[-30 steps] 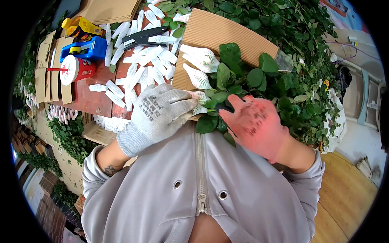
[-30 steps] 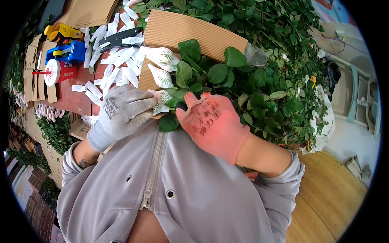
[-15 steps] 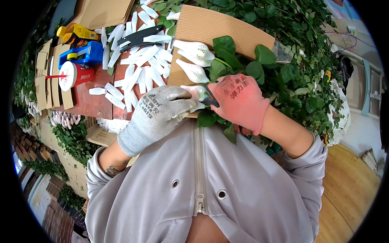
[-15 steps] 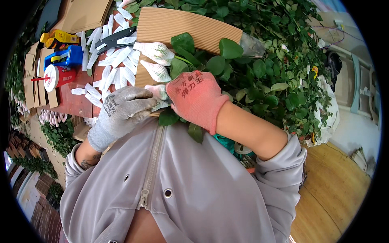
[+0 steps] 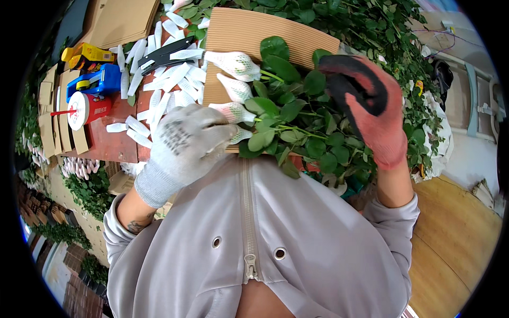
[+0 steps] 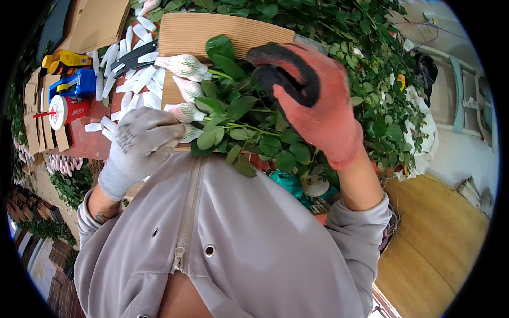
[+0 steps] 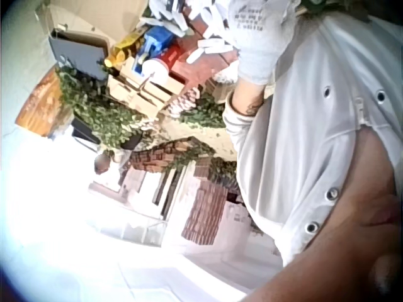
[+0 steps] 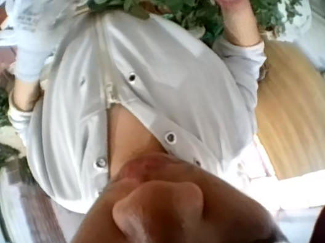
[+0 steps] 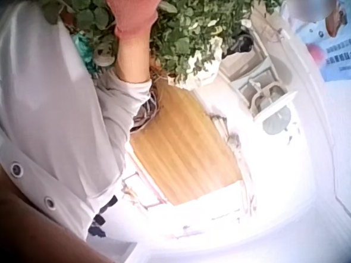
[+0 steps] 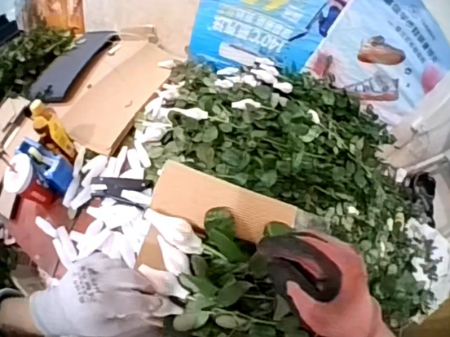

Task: The person places several roses with protective mesh into a cardboard sleeve on a table and secures the sleeve using a stapler.

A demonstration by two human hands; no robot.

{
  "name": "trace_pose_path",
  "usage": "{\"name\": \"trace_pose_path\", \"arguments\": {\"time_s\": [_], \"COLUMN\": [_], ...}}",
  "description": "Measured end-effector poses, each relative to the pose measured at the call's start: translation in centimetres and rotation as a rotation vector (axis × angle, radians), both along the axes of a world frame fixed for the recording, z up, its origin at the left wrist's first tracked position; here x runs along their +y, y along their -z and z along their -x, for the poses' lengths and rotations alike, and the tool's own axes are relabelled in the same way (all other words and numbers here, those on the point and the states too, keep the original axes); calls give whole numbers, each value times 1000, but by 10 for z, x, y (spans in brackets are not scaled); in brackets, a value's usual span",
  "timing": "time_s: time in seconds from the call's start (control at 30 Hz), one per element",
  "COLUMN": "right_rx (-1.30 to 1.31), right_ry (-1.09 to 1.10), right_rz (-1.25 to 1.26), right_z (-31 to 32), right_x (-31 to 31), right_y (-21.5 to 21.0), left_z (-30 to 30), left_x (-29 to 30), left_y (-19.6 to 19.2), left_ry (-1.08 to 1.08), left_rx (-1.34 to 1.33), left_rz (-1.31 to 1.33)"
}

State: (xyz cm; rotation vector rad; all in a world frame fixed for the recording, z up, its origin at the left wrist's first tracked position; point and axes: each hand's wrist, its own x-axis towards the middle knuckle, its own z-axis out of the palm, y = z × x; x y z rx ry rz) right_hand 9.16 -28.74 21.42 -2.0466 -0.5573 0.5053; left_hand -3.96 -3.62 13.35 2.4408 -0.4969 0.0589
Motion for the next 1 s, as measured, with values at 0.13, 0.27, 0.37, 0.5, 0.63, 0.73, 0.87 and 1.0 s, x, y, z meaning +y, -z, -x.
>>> {"name": "trace_pose_path", "arguments": {"time_s": [0.13, 0.27, 0.37, 0.5, 0.63, 0.73, 0.87, 1.0], "right_rx": [-762, -676, -835, -878, -432, -808, -604, -573], "right_ry": [-253, -427, -407, -499, -547, -313, -456, -638], "right_rz": [244, 392, 493, 612, 776, 443, 546, 764], "right_z": [32, 47, 60, 70, 53, 42, 55, 74], "right_x": [-4, -4, -3, 25, 44, 21, 10, 29], "right_y": [8, 29, 42, 66, 43, 36, -2, 36], "left_z": [-14, -18, -13, -1, -3, -8, -18, -32], "left_x": [-8, -12, -7, 1, 5, 16, 20, 19], "left_y": [7, 11, 3, 8, 16, 23, 48, 58], "left_ry": [-55, -85, -224, -273, -181, -49, 44, 3], "left_rx": [-93, -41, 105, 386, 444, 470, 36, 79], "left_rz": [-45, -9, -12, -14, 147, 218, 158, 238]}}
